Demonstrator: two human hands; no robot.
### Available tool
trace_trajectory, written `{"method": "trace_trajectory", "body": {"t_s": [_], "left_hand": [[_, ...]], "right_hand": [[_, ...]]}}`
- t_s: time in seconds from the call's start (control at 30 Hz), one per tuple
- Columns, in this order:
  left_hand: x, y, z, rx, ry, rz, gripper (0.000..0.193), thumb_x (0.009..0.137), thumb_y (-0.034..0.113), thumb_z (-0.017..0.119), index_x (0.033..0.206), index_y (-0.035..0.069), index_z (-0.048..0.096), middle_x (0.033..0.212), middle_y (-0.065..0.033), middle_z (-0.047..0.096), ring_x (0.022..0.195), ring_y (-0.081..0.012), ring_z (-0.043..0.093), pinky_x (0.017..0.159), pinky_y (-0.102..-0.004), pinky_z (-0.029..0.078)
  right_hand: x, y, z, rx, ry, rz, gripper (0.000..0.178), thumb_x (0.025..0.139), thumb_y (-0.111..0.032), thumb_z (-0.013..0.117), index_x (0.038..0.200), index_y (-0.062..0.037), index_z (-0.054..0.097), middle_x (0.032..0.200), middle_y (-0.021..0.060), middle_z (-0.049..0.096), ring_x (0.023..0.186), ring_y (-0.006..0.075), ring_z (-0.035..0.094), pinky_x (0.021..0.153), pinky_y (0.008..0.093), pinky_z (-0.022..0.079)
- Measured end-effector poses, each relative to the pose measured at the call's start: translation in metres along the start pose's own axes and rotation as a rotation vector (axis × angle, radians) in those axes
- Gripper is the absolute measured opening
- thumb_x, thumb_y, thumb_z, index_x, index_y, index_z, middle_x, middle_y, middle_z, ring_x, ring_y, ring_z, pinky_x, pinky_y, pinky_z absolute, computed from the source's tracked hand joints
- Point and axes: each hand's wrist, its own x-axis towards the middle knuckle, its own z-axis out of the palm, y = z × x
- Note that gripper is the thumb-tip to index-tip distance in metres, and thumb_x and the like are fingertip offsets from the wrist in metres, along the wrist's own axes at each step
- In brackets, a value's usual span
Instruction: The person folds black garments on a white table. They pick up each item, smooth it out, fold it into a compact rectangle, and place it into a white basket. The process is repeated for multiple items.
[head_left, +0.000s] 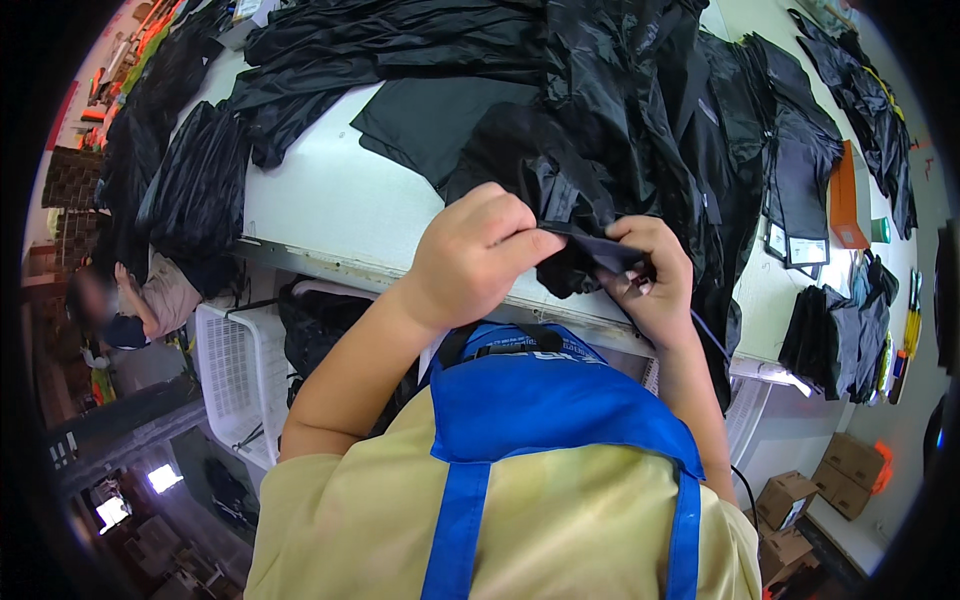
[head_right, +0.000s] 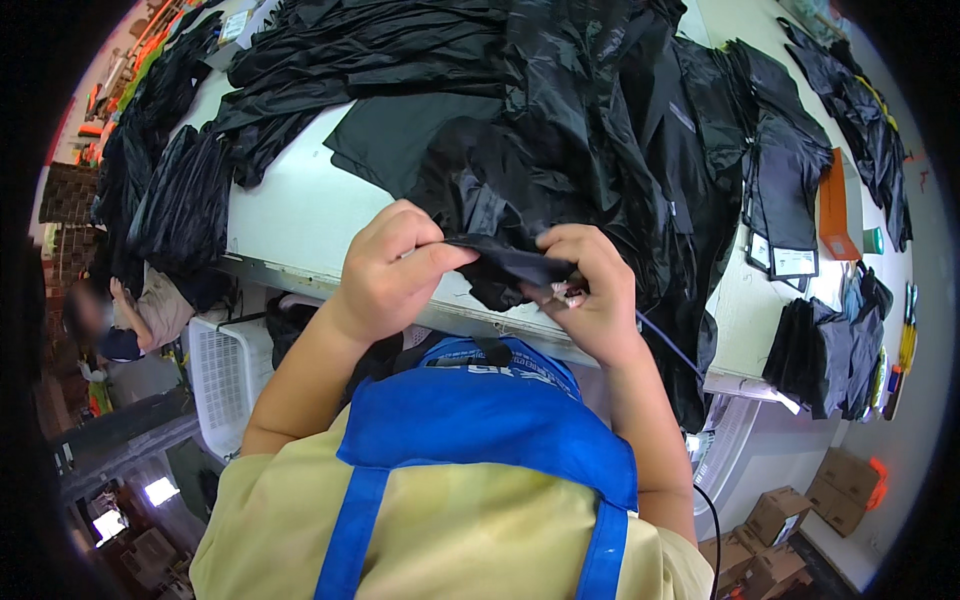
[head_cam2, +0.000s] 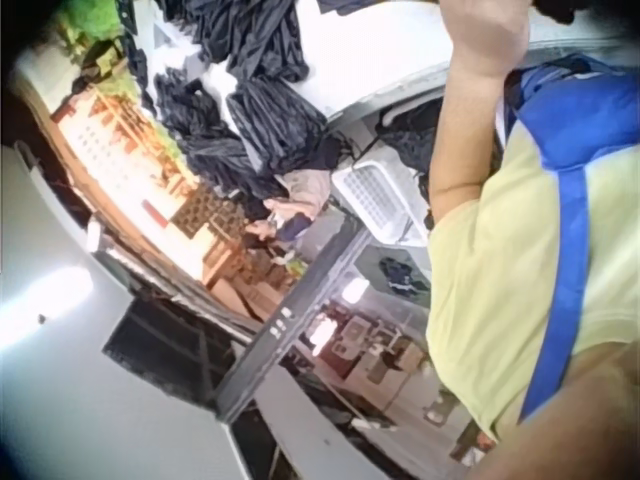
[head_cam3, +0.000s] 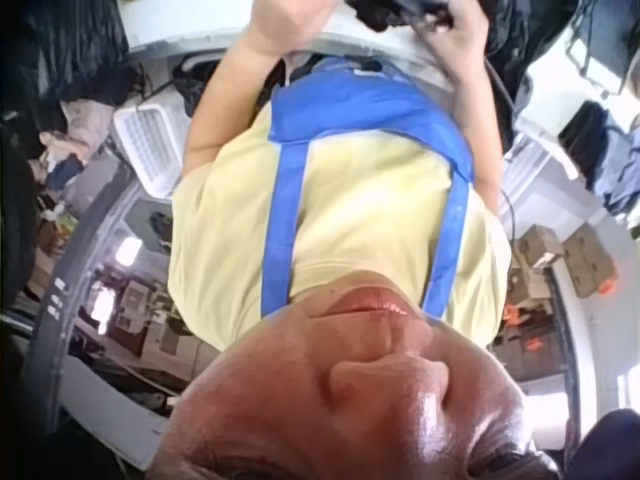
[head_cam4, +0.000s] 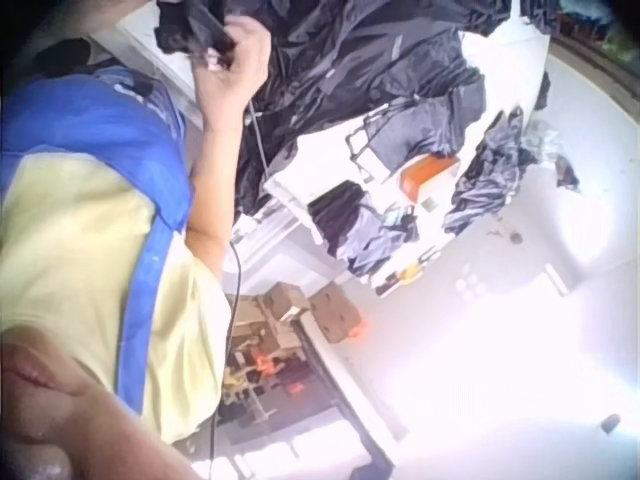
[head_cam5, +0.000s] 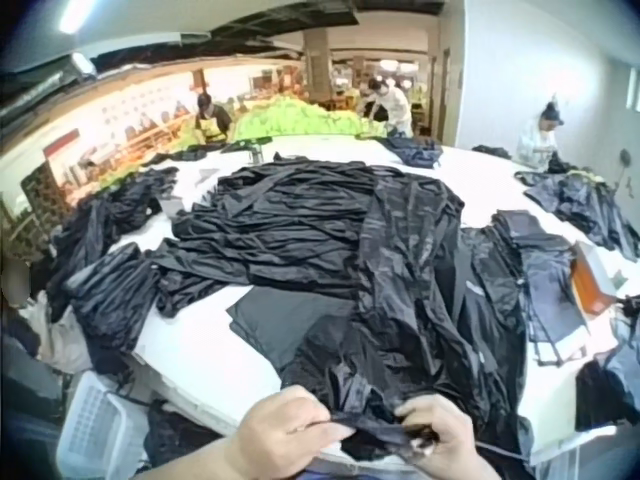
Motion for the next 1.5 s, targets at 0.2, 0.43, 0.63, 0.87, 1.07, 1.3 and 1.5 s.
{"method": "trace_trajectory", "body": {"t_s": [0.2,0.43,0.63,0.87,1.07,1.3,1.5], "left_hand": [[0.013,0.024,0.009,-0.015,0.183,0.003,0.027,0.062,-0.005,0.070,0.087,0.005,0.070,0.076,-0.0039,0.049,0.062,-0.0182,0.051,0.047,-0.0272,0.039],[-0.008,0.029,0.033,-0.081,-0.109,0.146,0.026,0.073,0.008,0.069,0.099,0.010,0.071,0.095,-0.0050,0.050,0.076,-0.0193,0.051,0.061,-0.0309,0.040],[-0.010,0.014,0.034,-0.003,0.057,-0.322,0.033,0.074,-0.003,0.065,0.107,0.002,0.065,0.106,-0.0147,0.050,0.089,-0.0307,0.055,0.073,-0.0348,0.049],[0.001,0.008,0.029,0.027,-0.014,-0.474,0.046,0.074,0.002,0.064,0.119,0.009,0.059,0.112,-0.0183,0.042,0.089,-0.0359,0.055,0.076,-0.0373,0.051],[-0.001,-0.004,-0.003,-0.108,-0.057,-0.622,0.050,0.070,0.001,0.063,0.119,0.004,0.055,0.111,-0.0192,0.047,0.101,-0.0338,0.051,0.089,-0.0379,0.044],[-0.091,-0.103,-0.212,1.196,-0.103,-1.002,0.046,0.076,0.003,0.062,0.121,0.006,0.057,0.118,-0.0240,0.053,0.108,-0.0401,0.055,0.088,-0.0429,0.047],[-0.142,-0.115,-0.258,0.675,-0.424,-1.248,0.036,0.073,0.021,0.074,0.101,-0.002,0.068,0.102,-0.0190,0.066,0.100,-0.0323,0.062,0.089,-0.0369,0.048]], "right_hand": [[0.003,0.009,-0.011,0.039,-0.098,0.116,0.027,0.061,0.009,0.066,0.081,-0.0035,0.054,0.079,0.0044,0.057,0.064,0.0089,0.049,0.055,0.0212,0.040],[0.014,0.010,0.024,0.589,0.517,0.223,0.022,0.080,0.010,0.056,0.078,-0.0078,0.043,0.073,-0.0024,0.047,0.066,0.0053,0.042,0.061,0.0189,0.036],[0.003,-0.015,0.027,0.262,0.212,0.204,0.028,0.071,0.008,0.071,0.073,-0.0063,0.047,0.073,0.0002,0.045,0.067,0.0080,0.041,0.060,0.0208,0.033],[0.022,-0.019,0.035,-0.061,0.187,0.307,0.033,0.069,0.003,0.075,0.075,-0.0053,0.044,0.060,0.0005,0.043,0.057,0.0063,0.038,0.053,0.0211,0.037],[0.029,-0.035,0.032,0.139,-0.011,0.154,0.022,0.074,-0.004,0.075,0.086,-0.0046,0.056,0.068,0.0034,0.052,0.057,0.0072,0.047,0.053,0.0238,0.041],[0.032,0.076,-0.013,-0.460,0.237,0.344,0.021,0.089,-0.017,0.062,0.107,-0.0068,0.066,0.118,0.0179,0.059,0.110,0.0338,0.057,0.092,0.0372,0.046],[0.105,0.150,-0.002,-0.655,0.180,0.536,0.059,0.082,-0.040,0.066,0.123,0.0010,0.053,0.125,0.0241,0.055,0.113,0.0369,0.055,0.094,0.0403,0.045]]}}
